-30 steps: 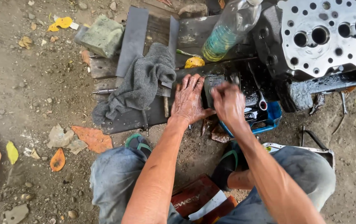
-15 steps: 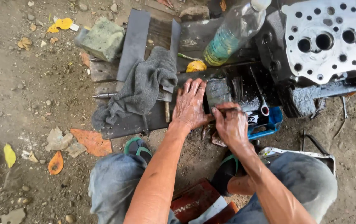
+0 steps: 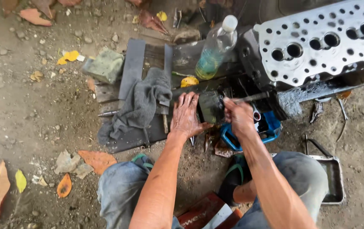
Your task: Cleaning and sorting small engine components using solvent and a tray
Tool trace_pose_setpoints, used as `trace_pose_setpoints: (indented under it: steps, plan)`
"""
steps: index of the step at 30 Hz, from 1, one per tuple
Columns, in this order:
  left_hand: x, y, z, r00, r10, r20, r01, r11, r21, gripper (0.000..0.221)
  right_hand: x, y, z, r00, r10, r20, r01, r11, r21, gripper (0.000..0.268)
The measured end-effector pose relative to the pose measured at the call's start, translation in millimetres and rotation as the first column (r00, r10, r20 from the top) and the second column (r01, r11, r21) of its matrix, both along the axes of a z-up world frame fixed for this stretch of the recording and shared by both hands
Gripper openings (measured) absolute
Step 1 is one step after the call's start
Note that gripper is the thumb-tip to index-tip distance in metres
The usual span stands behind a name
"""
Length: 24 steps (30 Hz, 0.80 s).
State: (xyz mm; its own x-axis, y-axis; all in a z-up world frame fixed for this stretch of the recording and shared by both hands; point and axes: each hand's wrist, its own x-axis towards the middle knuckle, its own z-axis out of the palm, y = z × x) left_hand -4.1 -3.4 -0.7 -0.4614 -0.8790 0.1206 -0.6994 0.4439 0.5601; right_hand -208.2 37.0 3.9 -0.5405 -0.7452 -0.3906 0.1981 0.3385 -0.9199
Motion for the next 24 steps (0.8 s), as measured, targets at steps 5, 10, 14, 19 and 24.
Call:
trace_pose_setpoints:
  steps: [5, 10, 14, 19, 24]
  plan:
    - [-0.1, 2.1, 9.7, 0.999, 0.002, 0.033, -0.002, 1.0, 0.002, 0.113, 2.0, 47.4, 39.8, 0.866, 0.011, 0.501, -0.028, 0.999, 0.026, 0.023]
    - [0.5, 3.2, 12.2, 0.999, -0.002, 0.035, 0.002, 1.0, 0.008, 0.115, 17.2, 63.0, 40.9, 0.616, 0.069, 0.785, -0.001, 0.996, -0.087, 0.02]
    - [2.5, 6.4, 16.9, 0.999, 0.005, 0.042, -0.006, 1.0, 0.012, 0.115, 26.4, 53.2, 46.4, 0.735, 0.106, 0.67, -0.031, 0.992, -0.123, 0.023]
    - [2.4, 6.7, 11.6, 0.999, 0.024, 0.049, -0.024, 1.0, -0.013, 0.114, 49.2, 25.2, 36.7, 0.863, 0.136, -0.486, -0.24, 0.958, -0.159, 0.014]
    - [1.4, 13.1, 23.8, 0.998, 0.064, 0.011, -0.064, 0.998, -0.008, 0.097, 52.7, 12.0, 19.6, 0.411, 0.352, -0.841, -0.401, 0.898, 0.18, 0.026]
